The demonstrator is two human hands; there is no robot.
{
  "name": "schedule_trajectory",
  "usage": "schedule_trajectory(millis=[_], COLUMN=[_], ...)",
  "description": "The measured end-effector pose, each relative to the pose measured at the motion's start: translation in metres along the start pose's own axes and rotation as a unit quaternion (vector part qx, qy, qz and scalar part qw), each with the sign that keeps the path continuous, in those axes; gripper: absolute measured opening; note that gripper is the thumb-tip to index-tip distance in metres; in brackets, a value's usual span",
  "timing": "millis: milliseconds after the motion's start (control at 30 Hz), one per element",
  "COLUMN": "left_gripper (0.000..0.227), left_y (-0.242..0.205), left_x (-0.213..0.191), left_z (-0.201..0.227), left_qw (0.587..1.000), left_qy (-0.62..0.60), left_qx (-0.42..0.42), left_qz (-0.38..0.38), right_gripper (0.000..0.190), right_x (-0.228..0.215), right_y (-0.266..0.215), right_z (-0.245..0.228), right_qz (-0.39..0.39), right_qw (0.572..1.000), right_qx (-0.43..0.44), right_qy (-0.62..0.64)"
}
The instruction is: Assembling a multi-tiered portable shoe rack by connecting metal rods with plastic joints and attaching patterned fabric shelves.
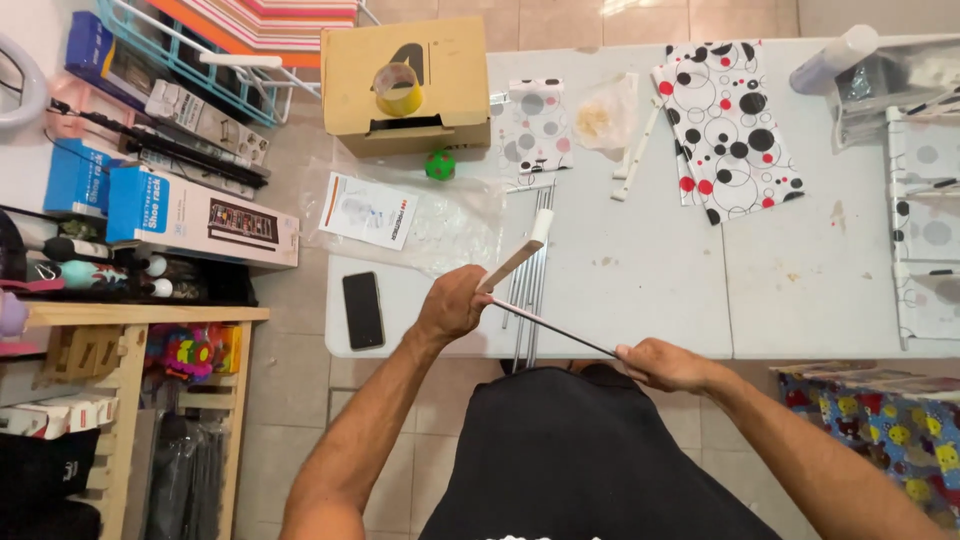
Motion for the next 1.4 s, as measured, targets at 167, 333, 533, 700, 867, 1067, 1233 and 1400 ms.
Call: schedule_trajectory(millis=[167,333,533,700,867,1067,1233,1400], left_gripper=[0.058,0.049,0.057,0.052,0.053,0.052,0.056,0.039], left_y=[0.003,-0.026,-0.036,-0.055,-0.088,-0.112,-0.094,0.012], left_x=[-0.009,-0.039,-0.065,-0.017,-0.001,-0.013,0.012,0.064], left_z=[-0.010,-0.075,-0.019,-0.006,0.014,0.025,0.029,0.088], left_qw=[0.994,0.881,0.888,0.867,0.857,0.840,0.853,0.869], left_qy=[0.029,-0.155,-0.151,-0.232,-0.261,-0.221,-0.157,-0.155], left_qx=[-0.104,-0.436,-0.427,-0.422,-0.431,-0.477,-0.491,-0.465], left_qz=[-0.029,0.096,0.084,0.124,0.105,0.134,0.073,-0.071], right_gripper=[0.069,0.060,0.023,0.024,0.027,0.049,0.050,0.050], right_x=[-0.017,-0.053,-0.065,-0.033,0.006,0.027,0.018,0.000], right_y=[-0.023,-0.042,0.038,0.134,0.199,0.209,0.151,0.104], right_z=[-0.049,-0.015,0.088,0.053,0.045,0.014,-0.051,-0.053], right_qz=[0.197,0.456,0.323,0.275,0.253,0.197,0.184,0.148], right_qw=[0.944,0.758,0.929,0.943,0.947,0.949,0.973,0.956], right_qx=[0.018,0.121,0.165,0.152,0.179,0.218,0.084,0.012], right_qy=[-0.265,-0.451,-0.078,0.105,0.086,-0.119,0.112,0.254])
Point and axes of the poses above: each hand's wrist, its own y-axis towards the middle knuckle, its own x-axis out of the palm, z = x × y, the point moved 4 cm from there along y, towards the middle knuckle, and after that the axes turned 13 degrees about -y, right-handed, at the moved point
